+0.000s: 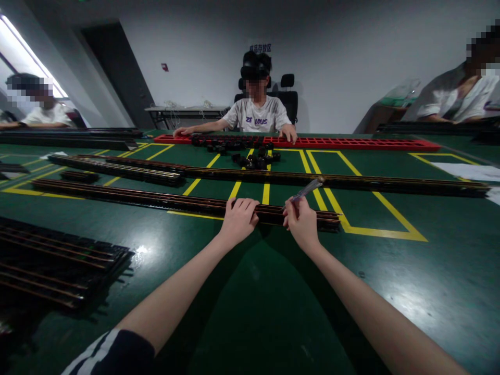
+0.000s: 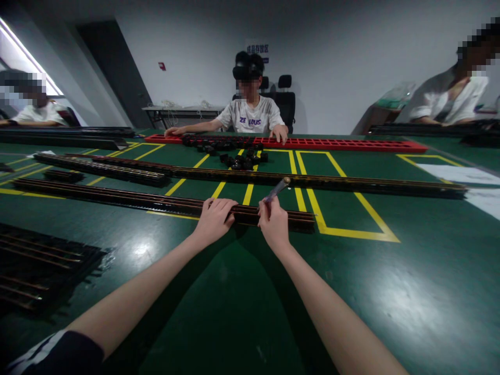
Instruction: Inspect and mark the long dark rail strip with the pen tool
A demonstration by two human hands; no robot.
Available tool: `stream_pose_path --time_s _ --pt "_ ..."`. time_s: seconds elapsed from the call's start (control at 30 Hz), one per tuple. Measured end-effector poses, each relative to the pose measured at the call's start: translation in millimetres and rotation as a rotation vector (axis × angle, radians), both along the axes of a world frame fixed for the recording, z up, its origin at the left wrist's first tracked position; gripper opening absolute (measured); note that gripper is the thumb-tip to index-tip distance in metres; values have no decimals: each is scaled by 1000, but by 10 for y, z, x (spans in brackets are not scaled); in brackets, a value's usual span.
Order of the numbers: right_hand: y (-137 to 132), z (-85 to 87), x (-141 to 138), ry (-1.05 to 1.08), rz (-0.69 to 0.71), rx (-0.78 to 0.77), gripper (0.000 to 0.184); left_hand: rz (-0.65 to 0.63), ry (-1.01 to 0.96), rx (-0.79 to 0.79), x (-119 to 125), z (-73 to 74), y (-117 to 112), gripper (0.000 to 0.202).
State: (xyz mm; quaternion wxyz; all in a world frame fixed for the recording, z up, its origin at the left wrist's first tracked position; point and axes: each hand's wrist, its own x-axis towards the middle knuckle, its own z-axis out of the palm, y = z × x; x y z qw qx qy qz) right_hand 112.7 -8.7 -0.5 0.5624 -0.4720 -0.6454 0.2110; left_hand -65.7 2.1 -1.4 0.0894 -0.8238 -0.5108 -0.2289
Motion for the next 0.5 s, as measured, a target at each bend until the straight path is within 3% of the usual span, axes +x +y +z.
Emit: stream_pose_path --time_s 0.5 --pt "-13 28 15 -28 37 -20 27 -5 -2 -15 -5 31 -11 29"
